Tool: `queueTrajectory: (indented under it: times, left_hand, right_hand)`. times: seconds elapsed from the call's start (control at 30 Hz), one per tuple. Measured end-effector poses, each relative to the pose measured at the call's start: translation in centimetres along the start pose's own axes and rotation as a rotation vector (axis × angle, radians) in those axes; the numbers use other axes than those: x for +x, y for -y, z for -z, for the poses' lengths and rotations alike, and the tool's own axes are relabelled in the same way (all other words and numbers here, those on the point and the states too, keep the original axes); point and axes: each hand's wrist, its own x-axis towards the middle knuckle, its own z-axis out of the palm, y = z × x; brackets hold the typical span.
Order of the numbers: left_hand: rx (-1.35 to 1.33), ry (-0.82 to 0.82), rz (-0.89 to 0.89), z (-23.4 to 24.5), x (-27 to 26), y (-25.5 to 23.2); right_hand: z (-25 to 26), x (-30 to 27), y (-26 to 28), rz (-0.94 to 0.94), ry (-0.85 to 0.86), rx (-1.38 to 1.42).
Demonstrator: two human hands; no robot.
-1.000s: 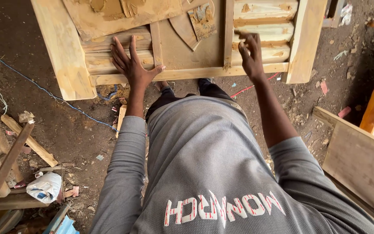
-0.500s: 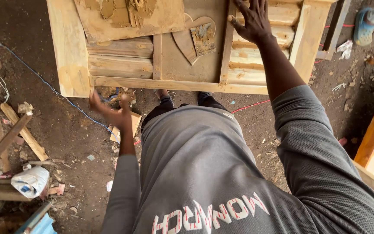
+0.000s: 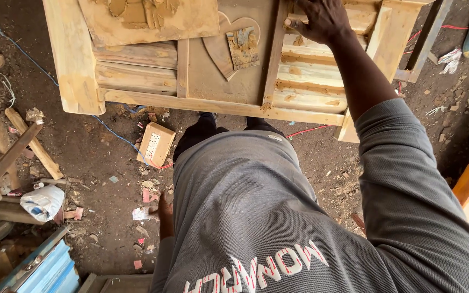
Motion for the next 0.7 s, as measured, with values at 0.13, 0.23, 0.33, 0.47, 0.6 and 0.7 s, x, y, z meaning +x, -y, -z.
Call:
queueTrajectory:
  times: [0.13,0.23,0.33,0.47,0.6,0.7]
  left_hand:
    - [0.112,0.12,-0.075,-2.6,-0.5,0.3]
    - [0.113,0.261,-0.199,-4.9,-0.7,-0.4]
    - [0.281,0.303,-0.216,-6.8,-1.5,-1.6]
    - [0.247,0.276,-0.206,-7.3,-3.5,-2.1]
    - [0.196,0.242,-0.115,-8.0,-4.3,-2.1]
    - [0.233,0.256,-0.145,-7.8,-3.8,-0.9]
  right_hand:
    - [0.9,-0.1,1.2,-0.109,0.04,0.026]
    - [2.0,0.3,2.6,-0.026,-0.187,-0.065]
    - [3.0,0.9,3.9,-0.059,-0.263,-0.114]
    - [3.6,0.5,5.3,-0.136,-0.323,-0.004]
    - [3.3,0.7,5.7,-0.374,-0.111,0.252]
    - [1.6,0.8,5.7,-0.333,-0.277,0.237]
